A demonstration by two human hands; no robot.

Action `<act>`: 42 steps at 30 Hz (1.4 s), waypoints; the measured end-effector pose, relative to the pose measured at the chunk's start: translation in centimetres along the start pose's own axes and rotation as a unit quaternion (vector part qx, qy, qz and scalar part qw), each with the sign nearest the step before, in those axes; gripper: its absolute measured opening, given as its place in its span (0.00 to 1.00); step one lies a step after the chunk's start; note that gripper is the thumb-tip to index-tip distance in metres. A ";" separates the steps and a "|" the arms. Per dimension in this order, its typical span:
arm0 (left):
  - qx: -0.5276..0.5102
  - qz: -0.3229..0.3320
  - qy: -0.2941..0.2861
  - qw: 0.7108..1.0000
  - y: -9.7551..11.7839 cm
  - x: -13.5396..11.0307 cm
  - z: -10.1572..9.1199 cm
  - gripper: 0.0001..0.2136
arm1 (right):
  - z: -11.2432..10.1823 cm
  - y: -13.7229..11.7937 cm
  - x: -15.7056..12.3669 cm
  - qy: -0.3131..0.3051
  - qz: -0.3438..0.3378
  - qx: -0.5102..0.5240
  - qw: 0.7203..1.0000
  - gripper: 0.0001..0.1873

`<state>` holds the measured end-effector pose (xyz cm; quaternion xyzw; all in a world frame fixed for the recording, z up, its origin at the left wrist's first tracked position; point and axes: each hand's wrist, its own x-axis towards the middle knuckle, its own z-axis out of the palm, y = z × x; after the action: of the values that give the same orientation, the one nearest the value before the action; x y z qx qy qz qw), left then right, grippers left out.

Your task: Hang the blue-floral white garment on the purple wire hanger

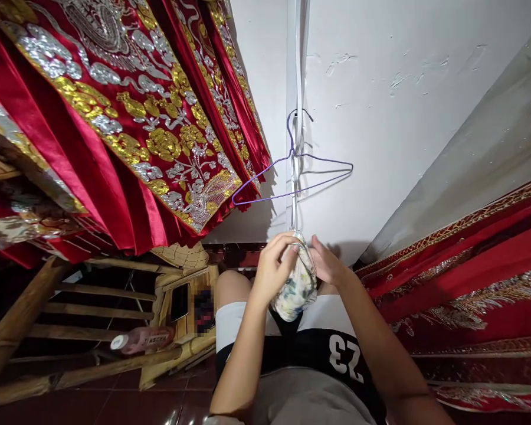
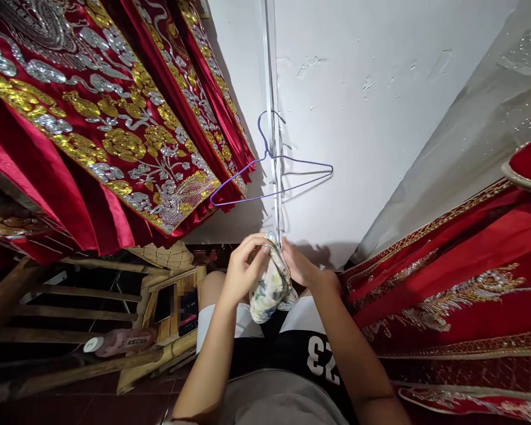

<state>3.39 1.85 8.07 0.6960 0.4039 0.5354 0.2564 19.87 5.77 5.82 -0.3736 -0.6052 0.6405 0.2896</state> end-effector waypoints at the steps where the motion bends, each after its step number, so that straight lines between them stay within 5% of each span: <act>1: -0.003 -0.005 0.009 1.000 -0.7 0.2 -0.6 0.10 | -0.2 -0.7 -0.2 -0.046 0.016 0.004 0.999 0.28; 3: -0.045 -0.031 -0.023 0.998 -2.2 0.3 -1.6 0.16 | -0.7 -2.1 -0.5 -0.103 0.027 -0.031 0.994 0.22; 5: -0.083 -0.084 -0.114 0.986 -3.6 -0.2 -2.1 0.20 | -1.5 -3.6 -0.4 -0.085 -0.006 -0.106 0.991 0.16; 8: -0.026 -0.176 -0.242 0.954 -5.3 -1.7 -2.7 0.22 | -3.5 -5.5 1.4 0.039 -0.133 -0.178 0.974 0.09; 11: 0.085 -0.216 -0.267 0.935 -5.9 -2.8 -4.0 0.19 | -6.1 -6.3 4.7 0.179 -0.250 -0.204 0.929 0.16; 13: 0.161 -0.214 -0.250 0.931 -5.9 -3.0 -5.4 0.17 | -7.6 -6.0 6.8 0.223 -0.257 -0.217 0.915 0.18; 16: 0.287 -0.207 -0.235 0.905 -5.7 -2.0 -7.4 0.16 | -9.2 -4.8 8.3 0.229 -0.235 -0.244 0.913 0.06; 21: 0.461 -0.154 -0.212 0.848 -6.0 1.5 -9.6 0.13 | -10.7 -4.1 6.1 0.258 -0.251 -0.284 0.889 0.15; 26: 0.473 -0.019 -0.078 0.878 -5.2 4.8 -11.4 0.13 | -11.6 -6.3 2.8 0.290 -0.229 -0.331 0.868 0.21; 29: 0.441 0.005 -0.037 0.897 -3.7 6.2 -11.9 0.16 | -11.1 -6.8 1.9 0.296 -0.207 -0.323 0.875 0.23; 34: 0.357 0.012 -0.007 0.934 -1.5 8.9 -10.1 0.21 | -8.4 -5.9 2.0 0.291 -0.194 -0.281 0.894 0.19; 39: 0.293 0.056 0.050 0.953 -1.9 11.3 -8.7 0.15 | -7.0 -6.0 1.0 0.279 -0.247 -0.300 0.878 0.09; 42: 0.272 0.048 0.043 0.960 -2.4 11.6 -9.1 0.14 | -8.6 -6.6 -0.2 0.364 -0.293 -0.277 0.840 0.32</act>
<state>-4.74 12.19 15.15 0.7346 0.5106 0.4466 0.0140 26.53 11.10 12.54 -0.4498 -0.6898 0.1499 0.5472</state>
